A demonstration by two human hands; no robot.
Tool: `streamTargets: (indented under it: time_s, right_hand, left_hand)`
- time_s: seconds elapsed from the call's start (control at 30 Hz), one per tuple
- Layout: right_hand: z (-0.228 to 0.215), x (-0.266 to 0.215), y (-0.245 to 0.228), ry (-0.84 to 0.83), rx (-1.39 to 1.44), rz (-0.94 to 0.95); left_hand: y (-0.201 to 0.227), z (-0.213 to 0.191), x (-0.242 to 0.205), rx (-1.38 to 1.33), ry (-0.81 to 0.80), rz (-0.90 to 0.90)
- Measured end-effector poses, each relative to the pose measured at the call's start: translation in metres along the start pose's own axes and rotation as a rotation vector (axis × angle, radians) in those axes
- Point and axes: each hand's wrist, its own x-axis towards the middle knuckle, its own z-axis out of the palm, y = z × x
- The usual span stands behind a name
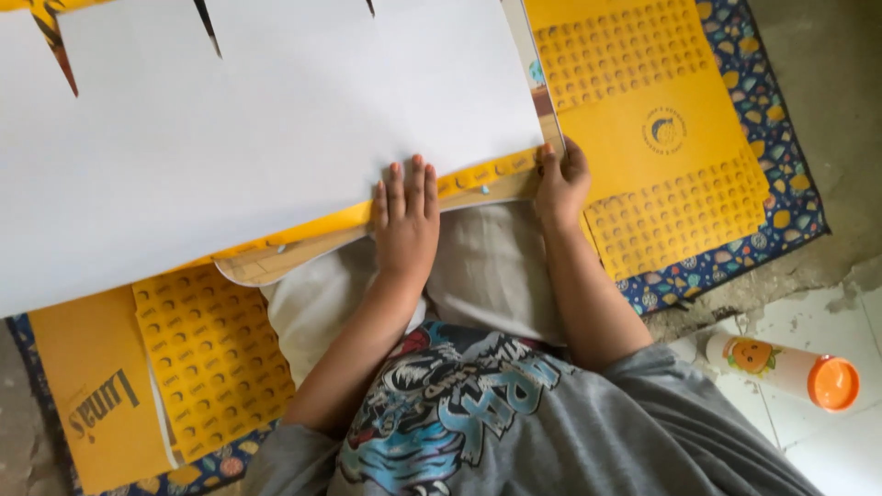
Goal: Folding the flaps and edges of printed cardboard sheets to prepare them for box assembly.
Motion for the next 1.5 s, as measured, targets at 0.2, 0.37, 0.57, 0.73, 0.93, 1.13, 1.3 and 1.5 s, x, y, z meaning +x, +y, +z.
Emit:
streamTargets:
  time_s: [0.2,0.37,0.57,0.73,0.93,1.13,1.3,1.5]
  right_hand:
    - [-0.002,0.003,-0.022,-0.115,-0.202,0.007]
    - [-0.006,0.008,-0.019,-0.162,-0.251,-0.032]
    - [-0.002,0.01,-0.021,-0.158,-0.287,-0.077]
    - [-0.003,0.009,-0.043,-0.107,-0.242,-0.136]
    - [-0.013,-0.018,-0.116,0.059,-0.599,-0.678]
    - [0.003,-0.036,-0.112,-0.56,-0.769,-0.936]
    - [0.005,-0.021,-0.093,-0.631,-0.746,-0.893]
    - [0.021,-0.004,-0.093,-0.671,-0.798,-0.858]
  left_hand:
    - [-0.015,-0.014,-0.001,-0.163,-0.426,-0.086]
    - [-0.082,-0.051,-0.023,-0.179,-0.553,-0.241]
    - [-0.168,-0.085,-0.074,0.008,-0.226,-0.187]
    - [-0.185,-0.073,-0.078,-0.024,-0.058,-0.108]
    - [-0.079,-0.06,-0.011,-0.204,0.09,-0.029]
    - [0.001,-0.052,0.02,-0.386,-0.004,-0.108]
    - [-0.056,-0.036,-0.012,-0.26,0.066,-0.049]
    - [-0.158,-0.089,-0.051,-0.293,-0.168,-0.213]
